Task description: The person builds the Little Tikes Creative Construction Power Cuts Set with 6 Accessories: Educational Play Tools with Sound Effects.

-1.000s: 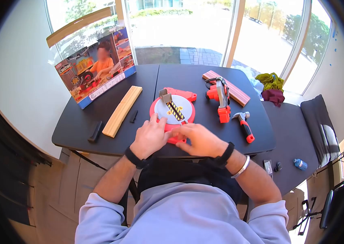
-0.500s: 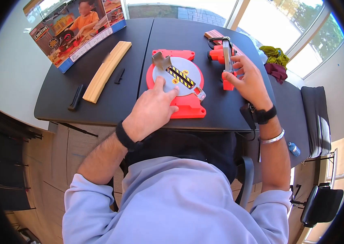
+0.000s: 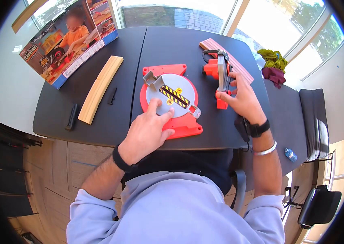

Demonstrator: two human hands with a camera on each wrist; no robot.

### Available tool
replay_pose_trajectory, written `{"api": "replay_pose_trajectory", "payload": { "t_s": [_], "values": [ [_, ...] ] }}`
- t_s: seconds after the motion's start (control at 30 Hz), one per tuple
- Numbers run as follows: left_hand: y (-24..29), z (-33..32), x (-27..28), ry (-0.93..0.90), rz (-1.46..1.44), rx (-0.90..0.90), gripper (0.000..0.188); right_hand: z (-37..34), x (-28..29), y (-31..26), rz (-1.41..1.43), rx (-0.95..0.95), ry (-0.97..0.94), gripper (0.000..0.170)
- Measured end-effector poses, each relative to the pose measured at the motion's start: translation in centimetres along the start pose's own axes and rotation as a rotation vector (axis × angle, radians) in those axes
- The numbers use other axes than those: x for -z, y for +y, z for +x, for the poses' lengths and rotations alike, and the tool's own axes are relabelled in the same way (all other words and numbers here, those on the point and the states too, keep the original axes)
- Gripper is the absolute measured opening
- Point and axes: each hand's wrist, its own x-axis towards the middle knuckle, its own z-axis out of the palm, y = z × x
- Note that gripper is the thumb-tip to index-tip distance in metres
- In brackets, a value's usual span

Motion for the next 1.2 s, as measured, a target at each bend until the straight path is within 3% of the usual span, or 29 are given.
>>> {"api": "replay_pose_trajectory", "payload": {
  "t_s": [0.2,0.33,0.4,0.47,0.6,0.7,0.93,1.2],
  "values": [
    [-0.5,0.1,1.0,-0.016,0.057,0.072,0.054,-0.1,-0.5,0.3,-0.082,0.023,-0.016,0.084],
    [-1.9,0.5,1.1,0.061,0.077,0.085,0.056,0.3,-1.1,0.4,-0.076,-0.055,0.013,0.089],
    [-2.1,0.7,1.0,0.073,0.081,0.089,0.057,0.5,-1.3,0.1,-0.075,-0.199,-0.004,0.093],
    [-2.3,1.2,1.0,0.105,0.012,0.074,0.059,0.6,-2.0,0.4,-0.055,-0.16,0.032,0.097],
    [-2.6,2.2,1.6,0.051,-0.064,0.084,0.062,1.0,-2.4,-0.5,-0.012,-0.184,0.04,0.098],
    [-3.2,2.6,1.9,0.01,-0.089,0.058,0.065,1.4,-2.4,-0.4,0.102,-0.306,-0.046,0.098],
    [-3.6,3.7,3.9,-0.19,-0.065,0.041,0.065,1.7,-2.4,0.6,0.209,-0.32,-0.053,0.102],
    [-4.1,4.5,4.0,-0.198,-0.049,0.024,0.064,1.5,-2.1,-0.5,0.207,-0.439,-0.07,0.101]
  ]
}}
